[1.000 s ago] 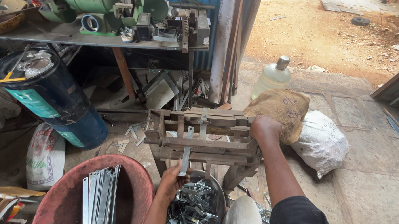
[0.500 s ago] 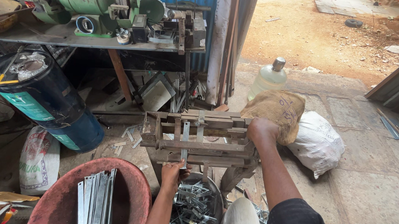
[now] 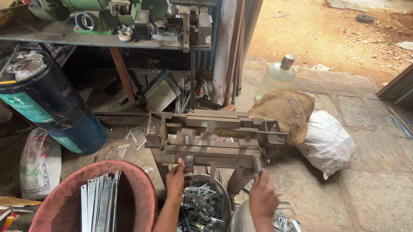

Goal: The person bends metal strips using a manual jig and places the finished brackets into a container.

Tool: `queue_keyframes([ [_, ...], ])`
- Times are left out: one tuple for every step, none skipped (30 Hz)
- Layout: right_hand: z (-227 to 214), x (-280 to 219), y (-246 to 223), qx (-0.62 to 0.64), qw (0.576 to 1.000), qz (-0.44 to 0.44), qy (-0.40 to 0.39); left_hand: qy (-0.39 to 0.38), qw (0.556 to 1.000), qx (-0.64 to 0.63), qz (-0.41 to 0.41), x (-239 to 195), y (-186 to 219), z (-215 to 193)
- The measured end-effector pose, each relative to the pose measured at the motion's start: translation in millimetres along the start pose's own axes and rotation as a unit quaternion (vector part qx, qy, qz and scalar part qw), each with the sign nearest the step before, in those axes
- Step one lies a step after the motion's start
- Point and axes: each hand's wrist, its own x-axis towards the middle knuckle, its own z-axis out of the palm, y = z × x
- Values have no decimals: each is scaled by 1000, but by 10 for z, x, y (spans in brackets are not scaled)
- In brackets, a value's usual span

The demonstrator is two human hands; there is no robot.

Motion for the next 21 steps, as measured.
queue_keyframes([
  [105, -103, 7, 17, 998, -14, 51, 17, 1000, 5, 22, -21, -47, -11],
  [202, -146, 13, 36, 994, -28, 102, 35, 998, 10, 46, -31, -76, -22],
  [279, -166, 33, 45, 994, -32, 94, 52, 996, 16, 69, -50, -96, -40],
  [324, -160, 68, 54, 994, -33, 87, 48, 991, 13, 125, -57, -84, -42],
  [337, -131, 112, 63, 994, -34, 80, 42, 983, 10, 181, -53, -45, -35],
  [315, -60, 166, 41, 998, -30, 34, 37, 972, 6, 233, -78, -21, -23],
  [280, 112, 196, 20, 999, -24, -13, 53, 959, 76, 267, -76, 38, -9],
  [213, 236, 245, -4, 997, -21, -69, 75, 942, 147, 292, -118, 68, -39],
  [143, 453, 252, -21, 996, -78, -23, 40, 935, 128, 327, -104, 126, -1],
  [58, 759, 254, -30, 991, -118, -63, 4, 928, 114, 354, -101, 170, 10],
  [-16, 1028, 212, -45, 986, -137, -85, -12, 935, 102, 340, -90, 218, 43],
  [-73, 1307, 100, -59, 984, -122, -114, -30, 940, 89, 329, -74, 287, 101],
  [-120, 1550, -32, -70, 982, -106, -143, -31, 936, 130, 326, -94, 345, 116],
  [-172, 1799, -180, -77, 980, -80, -167, -33, 929, 167, 328, -89, 413, 165],
  [-220, 1966, -311, -78, 979, -55, -182, -44, 930, 180, 317, -114, 460, 203],
  [-285, 2110, -437, -75, 977, -33, -196, -52, 931, 191, 308, -142, 525, 241],
  [-348, 2167, -513, -75, 976, -16, -205, -61, 931, 203, 299, -204, 563, 248],
  [-396, 2175, -583, -83, 978, -44, -187, -38, 929, 225, 293, -273, 591, 214],
  [-442, 2161, -623, -90, 979, -71, -169, -14, 926, 246, 286, -342, 590, 183],
  [-464, 2111, -635, -99, 978, -98, -153, 10, 923, 267, 276, -413, 546, 144],
  [-470, 2072, -663, -112, 976, -86, -165, -9, 923, 262, 283, -495, 483, 39],
])
